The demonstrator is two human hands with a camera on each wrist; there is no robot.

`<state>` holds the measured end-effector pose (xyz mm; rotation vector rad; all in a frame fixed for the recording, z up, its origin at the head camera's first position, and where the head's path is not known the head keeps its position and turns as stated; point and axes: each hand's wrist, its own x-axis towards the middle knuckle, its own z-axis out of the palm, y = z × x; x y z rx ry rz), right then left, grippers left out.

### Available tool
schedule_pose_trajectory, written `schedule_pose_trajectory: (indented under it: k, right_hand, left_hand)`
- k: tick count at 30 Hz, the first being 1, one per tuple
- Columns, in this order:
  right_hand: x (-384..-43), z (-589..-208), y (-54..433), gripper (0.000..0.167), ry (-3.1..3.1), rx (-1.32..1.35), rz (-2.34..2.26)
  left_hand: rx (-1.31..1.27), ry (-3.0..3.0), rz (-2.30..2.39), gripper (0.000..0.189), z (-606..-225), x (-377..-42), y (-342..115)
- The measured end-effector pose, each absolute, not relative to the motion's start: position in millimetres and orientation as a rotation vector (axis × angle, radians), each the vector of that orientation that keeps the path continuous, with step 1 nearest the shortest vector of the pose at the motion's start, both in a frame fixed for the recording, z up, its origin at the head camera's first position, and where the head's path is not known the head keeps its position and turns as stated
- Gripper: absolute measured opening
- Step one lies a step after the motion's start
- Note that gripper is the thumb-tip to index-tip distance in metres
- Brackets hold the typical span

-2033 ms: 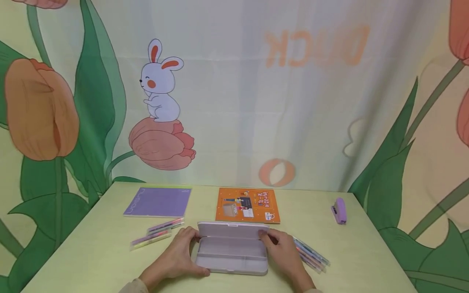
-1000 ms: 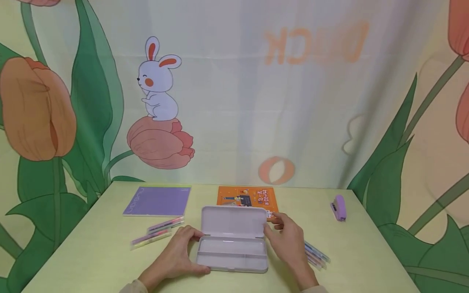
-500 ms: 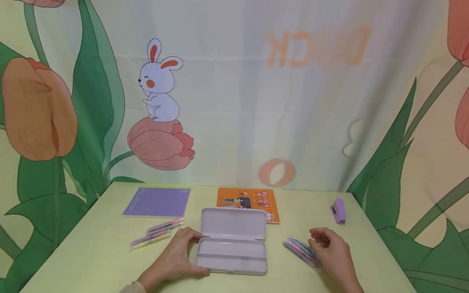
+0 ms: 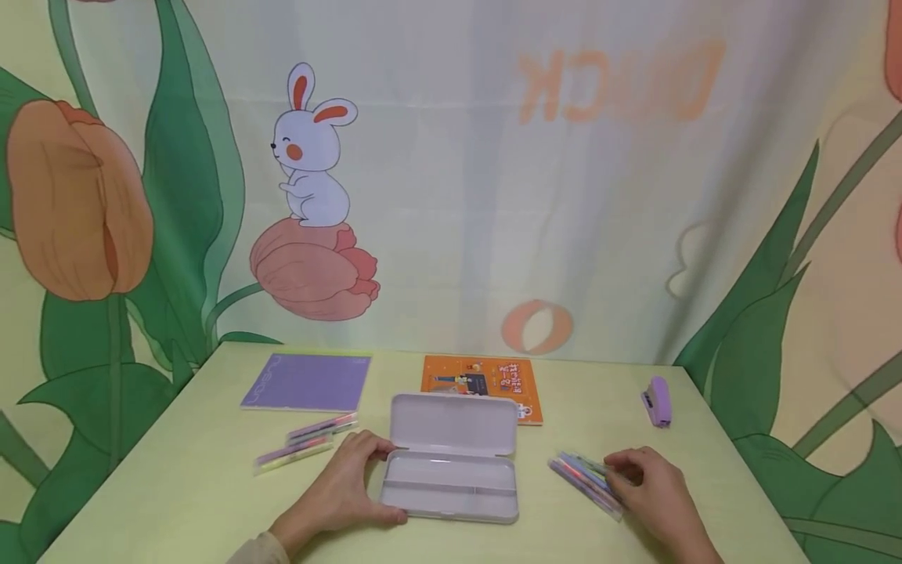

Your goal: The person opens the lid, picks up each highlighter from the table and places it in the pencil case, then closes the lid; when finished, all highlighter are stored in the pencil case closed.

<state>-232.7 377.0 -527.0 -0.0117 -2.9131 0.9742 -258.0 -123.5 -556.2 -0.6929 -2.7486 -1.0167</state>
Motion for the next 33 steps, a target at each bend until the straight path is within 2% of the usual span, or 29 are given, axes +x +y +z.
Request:
schedule_pose_trajectory:
  k: [7, 16, 33]
  right_hand:
    - [-230.4, -529.2, 376.9, 0.017, -2.898, 0.028, 0.87]
    - [-225.9, -514.1, 360.8, 0.02, -2.657, 0.139, 0.82]
    - [-242.5, -480.4, 260.2, 0.03, -2.469, 0.443, 1.015]
  left_hand:
    - [-0.699, -2.753, -1.021, 0.1, -554.8, -257.1, -124.5]
    - [-0.702, -2.741, -1.031, 0.098, -556.1, -257.5, -124.8]
    - [-0.701, -2.724, -1.016, 0.098, -556.8, -257.8, -123.5]
